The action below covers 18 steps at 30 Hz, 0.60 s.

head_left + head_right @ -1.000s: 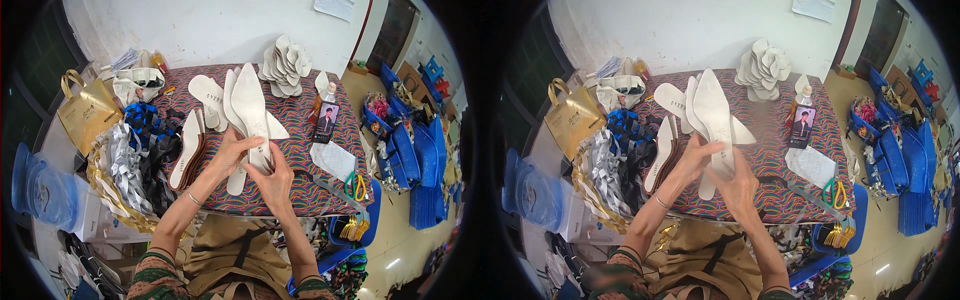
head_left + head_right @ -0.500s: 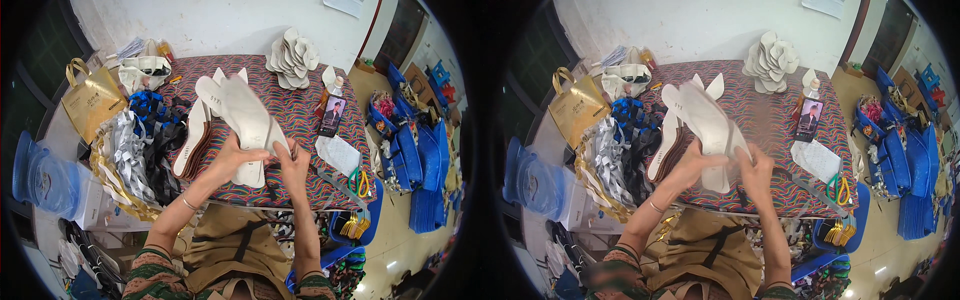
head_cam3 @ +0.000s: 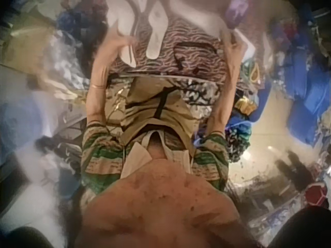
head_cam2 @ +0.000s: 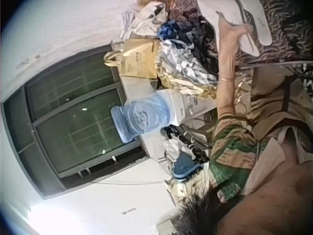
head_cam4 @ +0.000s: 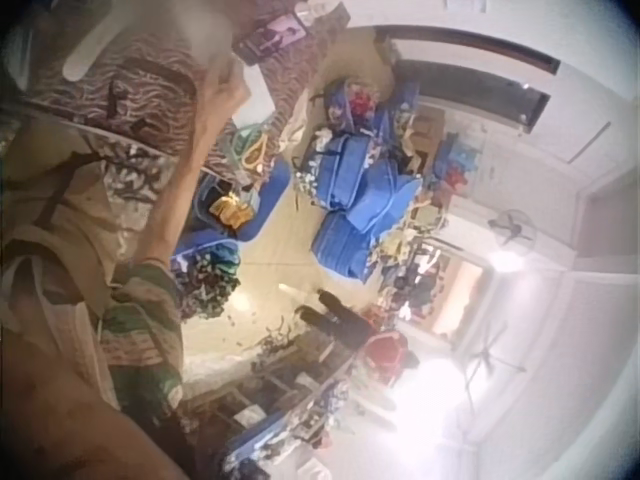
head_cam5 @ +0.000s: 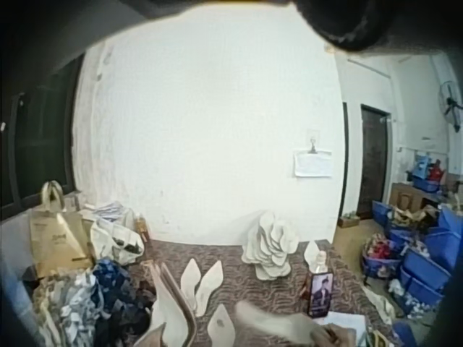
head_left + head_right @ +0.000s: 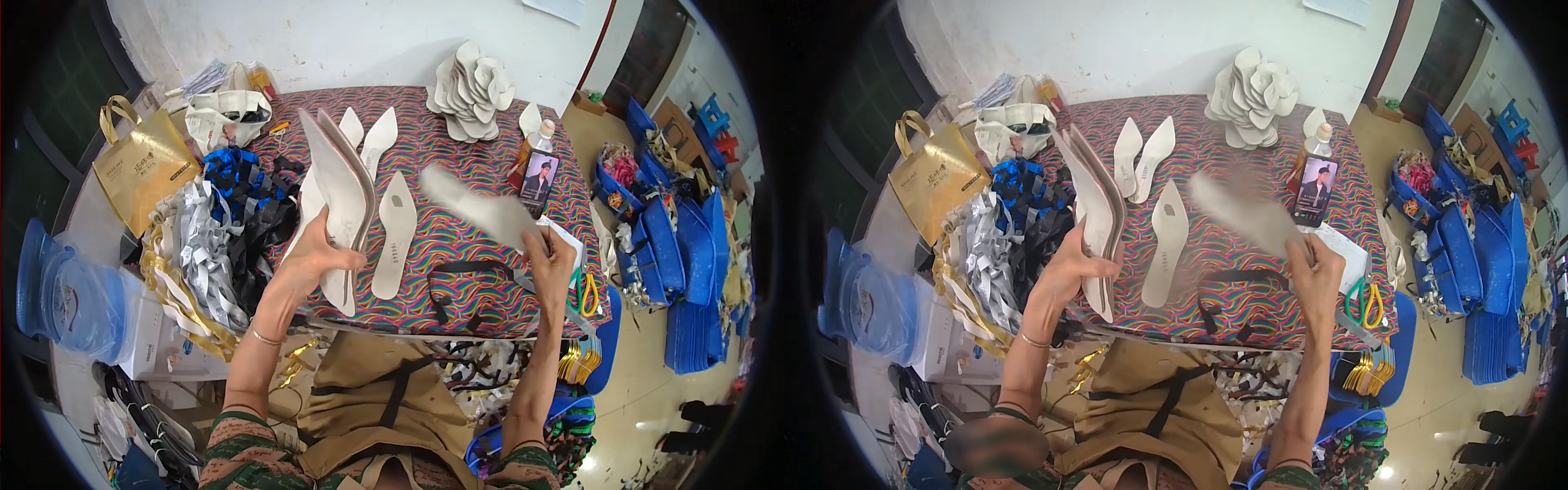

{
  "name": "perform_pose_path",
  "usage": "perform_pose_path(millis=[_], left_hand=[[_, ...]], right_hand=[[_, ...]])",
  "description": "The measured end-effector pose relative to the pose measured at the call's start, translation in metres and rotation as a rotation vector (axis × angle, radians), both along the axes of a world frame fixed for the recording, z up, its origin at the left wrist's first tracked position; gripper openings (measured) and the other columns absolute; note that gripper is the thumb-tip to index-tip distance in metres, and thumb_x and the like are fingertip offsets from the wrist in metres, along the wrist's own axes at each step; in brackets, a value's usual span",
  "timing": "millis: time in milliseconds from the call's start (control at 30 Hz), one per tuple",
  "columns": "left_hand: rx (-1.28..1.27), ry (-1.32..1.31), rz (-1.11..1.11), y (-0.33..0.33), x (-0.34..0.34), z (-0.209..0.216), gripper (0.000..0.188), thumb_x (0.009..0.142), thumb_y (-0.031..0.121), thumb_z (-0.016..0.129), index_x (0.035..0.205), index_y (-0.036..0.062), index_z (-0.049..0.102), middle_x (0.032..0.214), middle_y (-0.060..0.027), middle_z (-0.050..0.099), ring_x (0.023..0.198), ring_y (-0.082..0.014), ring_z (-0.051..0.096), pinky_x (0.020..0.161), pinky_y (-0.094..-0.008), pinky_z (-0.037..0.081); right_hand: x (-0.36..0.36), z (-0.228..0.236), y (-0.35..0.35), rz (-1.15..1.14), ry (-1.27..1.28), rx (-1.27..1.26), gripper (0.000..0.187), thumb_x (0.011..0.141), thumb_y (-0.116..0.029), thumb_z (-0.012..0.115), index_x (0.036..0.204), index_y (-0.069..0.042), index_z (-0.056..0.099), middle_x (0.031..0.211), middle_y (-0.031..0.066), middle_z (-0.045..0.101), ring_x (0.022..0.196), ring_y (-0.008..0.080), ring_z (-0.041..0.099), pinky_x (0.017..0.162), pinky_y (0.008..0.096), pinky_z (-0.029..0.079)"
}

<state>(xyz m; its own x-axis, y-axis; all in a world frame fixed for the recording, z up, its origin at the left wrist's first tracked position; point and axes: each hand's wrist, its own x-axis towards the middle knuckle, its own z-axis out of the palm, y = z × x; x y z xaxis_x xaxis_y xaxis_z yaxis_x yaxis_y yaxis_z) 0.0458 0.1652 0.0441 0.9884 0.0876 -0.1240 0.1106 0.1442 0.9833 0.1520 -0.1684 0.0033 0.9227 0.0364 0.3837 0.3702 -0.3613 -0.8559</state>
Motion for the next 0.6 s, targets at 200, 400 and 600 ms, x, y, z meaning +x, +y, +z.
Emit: perform_pose_path(millis=[200, 400, 600], left_hand=[[0.04, -0.086, 0.024, -0.011, 0.01, -0.001, 0.074, 0.058, 0.005, 0.078, 0.125, -0.0022, 0.047, 0.096, -0.0079, 0.06, 0.085, -0.0172, 0.06, 0.08, -0.0293, 0.05], [-0.085, 0.005, 0.017, -0.005, -0.001, -0.033, 0.071, 0.06, 0.002, 0.075, 0.125, -0.0029, 0.046, 0.102, -0.0094, 0.062, 0.087, -0.0179, 0.062, 0.078, -0.031, 0.051], [-0.029, 0.15, 0.105, -0.025, -0.014, -0.091, 0.067, 0.065, -0.001, 0.069, 0.127, -0.0056, 0.043, 0.108, -0.0127, 0.061, 0.09, -0.0194, 0.062, 0.078, -0.0322, 0.051]], right_hand=[[0.015, 0.056, -0.005, 0.091, 0.012, 0.157, 0.013, 0.08, -0.01, 0.074, 0.075, -0.001, 0.067, 0.065, -0.004, 0.059, 0.055, 0.0013, 0.045, 0.05, 0.0216, 0.032], [0.057, 0.08, 0.025, 0.352, 0.263, -0.012, 0.018, 0.083, -0.017, 0.072, 0.076, -0.001, 0.068, 0.066, -0.0017, 0.061, 0.059, 0.0052, 0.053, 0.055, 0.024, 0.039], [0.075, 0.029, 0.034, 0.41, 0.392, 0.123, 0.022, 0.081, -0.024, 0.076, 0.073, -0.008, 0.064, 0.064, -0.0029, 0.06, 0.052, 0.0051, 0.055, 0.048, 0.0211, 0.038]])
